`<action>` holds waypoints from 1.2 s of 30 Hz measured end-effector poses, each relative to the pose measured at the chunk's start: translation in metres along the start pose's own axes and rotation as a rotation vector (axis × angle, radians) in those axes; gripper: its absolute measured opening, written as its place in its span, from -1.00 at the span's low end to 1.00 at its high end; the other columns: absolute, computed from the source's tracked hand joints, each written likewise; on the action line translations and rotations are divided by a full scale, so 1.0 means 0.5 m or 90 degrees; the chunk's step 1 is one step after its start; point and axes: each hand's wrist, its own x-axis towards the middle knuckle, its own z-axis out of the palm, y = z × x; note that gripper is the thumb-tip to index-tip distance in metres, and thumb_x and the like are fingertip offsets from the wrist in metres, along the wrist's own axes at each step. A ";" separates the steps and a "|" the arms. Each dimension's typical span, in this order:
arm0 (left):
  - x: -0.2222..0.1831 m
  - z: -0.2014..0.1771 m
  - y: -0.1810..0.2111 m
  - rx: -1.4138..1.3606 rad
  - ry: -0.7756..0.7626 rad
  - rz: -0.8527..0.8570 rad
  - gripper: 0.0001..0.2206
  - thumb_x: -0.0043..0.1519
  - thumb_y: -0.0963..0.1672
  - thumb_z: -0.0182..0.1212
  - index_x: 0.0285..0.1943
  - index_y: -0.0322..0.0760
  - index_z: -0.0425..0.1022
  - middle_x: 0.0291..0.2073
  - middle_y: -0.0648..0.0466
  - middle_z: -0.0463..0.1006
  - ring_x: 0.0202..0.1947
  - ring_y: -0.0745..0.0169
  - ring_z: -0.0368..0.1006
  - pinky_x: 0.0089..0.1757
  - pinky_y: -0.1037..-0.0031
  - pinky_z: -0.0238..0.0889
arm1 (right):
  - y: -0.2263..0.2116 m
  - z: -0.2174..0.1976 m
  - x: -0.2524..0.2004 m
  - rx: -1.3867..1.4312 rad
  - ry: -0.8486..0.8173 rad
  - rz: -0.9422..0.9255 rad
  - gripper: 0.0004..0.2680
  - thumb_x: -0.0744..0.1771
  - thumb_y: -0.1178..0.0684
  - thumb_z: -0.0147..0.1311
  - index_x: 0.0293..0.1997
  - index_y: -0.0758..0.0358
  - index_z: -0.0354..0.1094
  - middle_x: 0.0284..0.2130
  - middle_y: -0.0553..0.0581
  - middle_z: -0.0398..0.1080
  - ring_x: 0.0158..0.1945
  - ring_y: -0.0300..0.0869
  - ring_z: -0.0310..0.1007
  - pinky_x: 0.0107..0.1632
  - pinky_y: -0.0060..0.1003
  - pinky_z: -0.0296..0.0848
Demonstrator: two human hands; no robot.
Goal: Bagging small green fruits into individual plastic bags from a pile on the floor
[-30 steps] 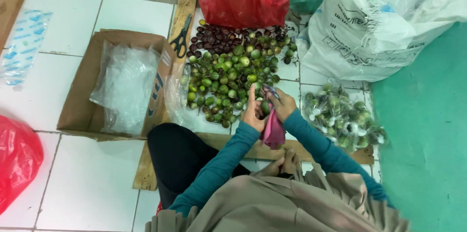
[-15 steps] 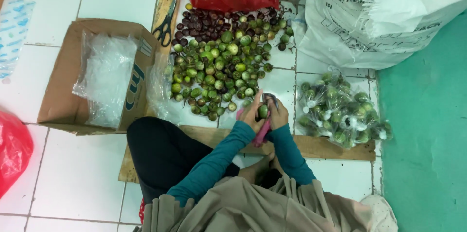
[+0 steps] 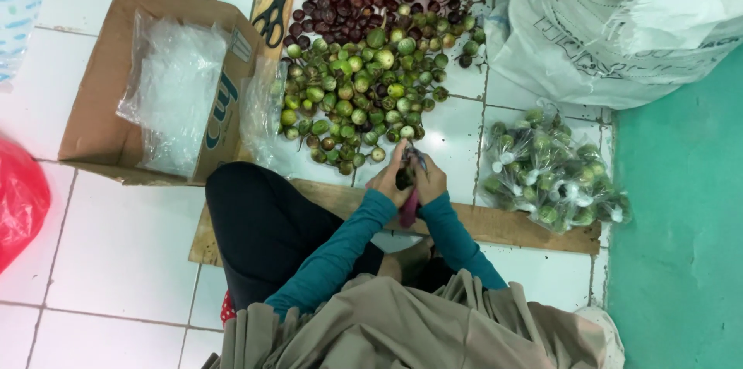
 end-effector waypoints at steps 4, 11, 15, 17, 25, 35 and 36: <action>-0.025 -0.043 0.023 -0.130 0.082 0.049 0.02 0.20 -0.10 0.42 0.67 0.30 -0.39 0.27 -0.07 0.48 0.23 -0.25 0.44 0.21 -0.06 0.32 | -0.035 -0.036 0.031 0.153 0.009 0.175 -0.75 0.47 -0.15 -0.01 0.09 0.16 0.47 -0.33 0.33 0.52 -0.20 0.09 0.53 -0.03 0.04 0.50; -0.051 -0.157 0.090 -0.112 0.028 -0.048 0.06 0.26 -0.14 0.33 0.62 0.36 -0.64 0.36 -0.30 0.32 0.17 -0.45 0.44 0.19 -0.36 0.25 | -0.194 -0.037 0.057 -0.072 -0.122 -0.188 -0.81 0.43 0.03 0.04 0.19 0.00 0.43 0.18 0.33 0.40 0.26 0.34 0.35 0.20 0.26 0.40; -0.040 -0.145 0.071 -0.326 0.211 0.035 0.13 0.07 -0.19 0.49 0.67 0.34 -0.38 0.09 -0.24 0.58 0.00 -0.44 0.55 0.03 -0.23 0.45 | -0.240 -0.047 0.102 -0.107 -0.140 -0.238 -0.72 0.43 0.10 0.00 0.33 -0.01 0.35 0.14 0.22 0.42 0.22 0.22 0.42 0.24 0.15 0.43; -0.041 -0.132 0.050 -0.379 0.298 0.062 0.16 -0.11 -0.08 0.60 0.64 0.43 -0.21 -0.12 0.19 0.70 -0.13 0.11 0.65 -0.05 0.26 0.60 | -0.335 -0.066 0.104 -0.100 -0.134 -0.130 -0.67 0.45 0.18 -0.03 0.43 0.06 0.19 0.00 0.56 0.46 0.06 0.50 0.42 0.05 0.41 0.44; 0.006 -0.096 -0.076 -0.698 0.300 0.179 0.00 0.03 -0.29 0.60 0.63 0.06 0.02 0.08 -0.07 0.53 -0.02 -0.06 0.59 -0.09 0.28 0.66 | -0.209 -0.053 0.098 0.123 0.052 -0.038 -0.88 0.47 -0.01 0.07 -0.14 0.16 0.38 -0.52 0.19 0.43 -0.41 0.01 0.47 -0.29 -0.15 0.45; -0.075 -0.111 -0.035 -0.607 0.239 0.168 -0.09 0.14 -0.27 0.44 0.66 -0.02 -0.05 0.05 -0.20 0.54 -0.02 -0.19 0.56 -0.07 0.02 0.61 | -0.287 0.002 0.023 0.020 0.008 -0.099 -0.81 0.42 0.15 0.16 0.17 0.14 0.35 -0.30 0.28 0.54 -0.22 0.15 0.58 -0.18 0.08 0.58; -0.068 -0.101 -0.042 -0.607 0.236 0.165 -0.09 0.14 -0.27 0.44 0.66 -0.02 -0.05 0.05 -0.20 0.54 -0.02 -0.19 0.56 -0.07 0.02 0.61 | -0.248 0.002 0.033 0.020 0.009 -0.095 -0.81 0.42 0.15 0.16 0.17 0.14 0.35 -0.30 0.28 0.54 -0.22 0.15 0.58 -0.18 0.08 0.58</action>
